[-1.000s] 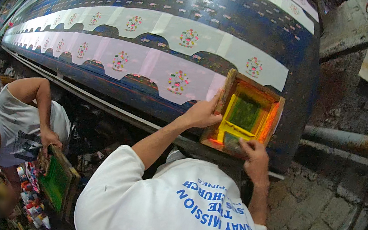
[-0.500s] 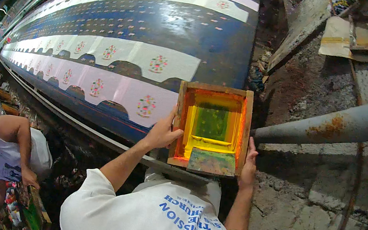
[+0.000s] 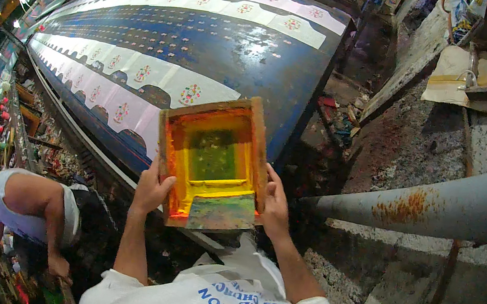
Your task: The person uses a squeegee to spread green ink across a screen-printing frame held over a long roll of patterned fabric. The person repeatedly wipes the squeegee and repositions the frame along the fabric, continuing the same wiping motion throughout the clip.
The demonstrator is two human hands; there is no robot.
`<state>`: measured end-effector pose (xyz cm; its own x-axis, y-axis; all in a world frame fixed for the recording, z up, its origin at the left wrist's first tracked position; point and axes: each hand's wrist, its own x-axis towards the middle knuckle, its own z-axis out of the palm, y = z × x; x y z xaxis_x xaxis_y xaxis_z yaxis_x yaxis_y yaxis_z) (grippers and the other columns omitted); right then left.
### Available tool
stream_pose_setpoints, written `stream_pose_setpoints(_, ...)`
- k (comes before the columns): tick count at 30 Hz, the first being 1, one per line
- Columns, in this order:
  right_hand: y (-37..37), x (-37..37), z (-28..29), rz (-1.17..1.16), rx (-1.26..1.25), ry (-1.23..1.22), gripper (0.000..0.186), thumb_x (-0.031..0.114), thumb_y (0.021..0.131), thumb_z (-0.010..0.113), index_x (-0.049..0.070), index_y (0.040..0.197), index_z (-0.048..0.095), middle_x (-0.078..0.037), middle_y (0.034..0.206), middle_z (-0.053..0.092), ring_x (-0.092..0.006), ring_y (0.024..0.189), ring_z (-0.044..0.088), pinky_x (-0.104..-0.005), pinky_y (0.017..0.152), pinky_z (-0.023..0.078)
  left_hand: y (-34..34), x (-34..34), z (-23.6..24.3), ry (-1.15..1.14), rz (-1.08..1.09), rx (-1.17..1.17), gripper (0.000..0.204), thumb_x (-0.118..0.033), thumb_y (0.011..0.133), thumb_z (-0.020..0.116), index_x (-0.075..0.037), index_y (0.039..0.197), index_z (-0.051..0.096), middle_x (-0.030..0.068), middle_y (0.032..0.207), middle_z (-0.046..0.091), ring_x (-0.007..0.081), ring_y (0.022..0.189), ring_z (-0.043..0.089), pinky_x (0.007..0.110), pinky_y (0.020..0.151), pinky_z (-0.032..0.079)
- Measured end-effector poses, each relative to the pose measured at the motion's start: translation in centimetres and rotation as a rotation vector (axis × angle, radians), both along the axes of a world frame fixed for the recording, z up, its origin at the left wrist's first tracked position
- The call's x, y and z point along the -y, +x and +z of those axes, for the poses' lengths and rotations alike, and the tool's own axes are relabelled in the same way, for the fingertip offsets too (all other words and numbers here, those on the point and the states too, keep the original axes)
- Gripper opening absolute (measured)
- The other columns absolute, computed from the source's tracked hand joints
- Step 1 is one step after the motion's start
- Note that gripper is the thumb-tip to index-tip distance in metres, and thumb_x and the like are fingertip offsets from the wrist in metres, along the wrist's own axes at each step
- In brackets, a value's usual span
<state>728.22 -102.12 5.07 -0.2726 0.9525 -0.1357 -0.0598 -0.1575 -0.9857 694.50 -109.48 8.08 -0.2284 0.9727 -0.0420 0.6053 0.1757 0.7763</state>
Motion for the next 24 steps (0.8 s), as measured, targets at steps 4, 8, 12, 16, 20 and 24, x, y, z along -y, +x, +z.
stream_pose_setpoints(4, -3.1, -2.9, 0.7, 0.117, -0.092, -0.025, 0.062, 0.045, 0.123, 0.044, 0.007, 0.172, 0.043, -0.016, 0.159, 0.056, -0.0271, 0.147, 0.054, -0.0399, 0.131, 0.036, -0.6, 0.0, 2.4, 0.036, 0.144, -0.058, 0.071, -0.014, 0.097, 0.072, 0.009, 0.159, 0.047, 0.0281, 0.12, 0.081, 0.0392, 0.108, 0.082, 0.045, 0.092, 0.062)
stream_pose_setpoints(8, -5.6, -5.0, -0.1, 0.21, 0.008, 0.161, 0.074, 0.056, 0.121, 0.039, 0.004, 0.174, 0.034, -0.021, 0.165, 0.047, -0.0313, 0.155, 0.044, -0.0426, 0.132, 0.031, -3.0, 0.0, 1.3, 0.053, 0.24, -0.159, 0.068, -0.014, 0.096, 0.069, 0.013, 0.155, 0.048, 0.0286, 0.114, 0.081, 0.0397, 0.102, 0.082, 0.045, 0.089, 0.062)
stream_pose_setpoints(12, -6.1, -8.7, -1.3, 0.283, -0.041, 0.099, 0.09, 0.067, 0.117, 0.037, 0.0, 0.175, 0.021, -0.022, 0.166, 0.04, -0.0308, 0.157, 0.039, -0.0432, 0.133, 0.028, -2.9, -4.7, 2.0, -0.012, 0.292, -0.078, 0.067, -0.012, 0.096, 0.066, 0.013, 0.156, 0.048, 0.0301, 0.113, 0.08, 0.0416, 0.101, 0.082, 0.046, 0.089, 0.062)
stream_pose_setpoints(16, -5.7, -14.1, -0.6, 0.301, -0.014, 0.109, 0.092, 0.07, 0.117, 0.035, 0.0, 0.174, 0.021, -0.021, 0.163, 0.042, -0.0303, 0.155, 0.041, -0.0441, 0.132, 0.03, -2.6, -9.4, 0.5, 0.079, 0.274, -0.108, 0.066, -0.009, 0.096, 0.065, 0.01, 0.157, 0.049, 0.0305, 0.116, 0.079, 0.0427, 0.106, 0.081, 0.046, 0.091, 0.062)
stream_pose_setpoints(20, -6.0, -19.7, 0.0, 0.302, -0.036, 0.108, 0.09, 0.07, 0.117, 0.034, 0.002, 0.174, 0.024, -0.021, 0.162, 0.043, -0.0303, 0.155, 0.042, -0.0442, 0.132, 0.03, -2.9, -14.5, -0.6, 0.152, 0.286, -0.088, 0.066, -0.009, 0.095, 0.065, 0.008, 0.157, 0.05, 0.0296, 0.119, 0.079, 0.043, 0.109, 0.08, 0.046, 0.094, 0.062)
stream_pose_setpoints(24, -5.7, -25.9, -2.6, 0.334, -0.07, 0.127, 0.085, 0.068, 0.118, 0.033, 0.003, 0.173, 0.026, -0.019, 0.163, 0.043, -0.0287, 0.154, 0.043, -0.044, 0.132, 0.03, -1.6, -19.5, -1.0, 0.172, 0.296, 0.059, 0.068, -0.009, 0.095, 0.068, 0.007, 0.159, 0.05, 0.0281, 0.123, 0.079, 0.0399, 0.113, 0.08, 0.044, 0.097, 0.061)
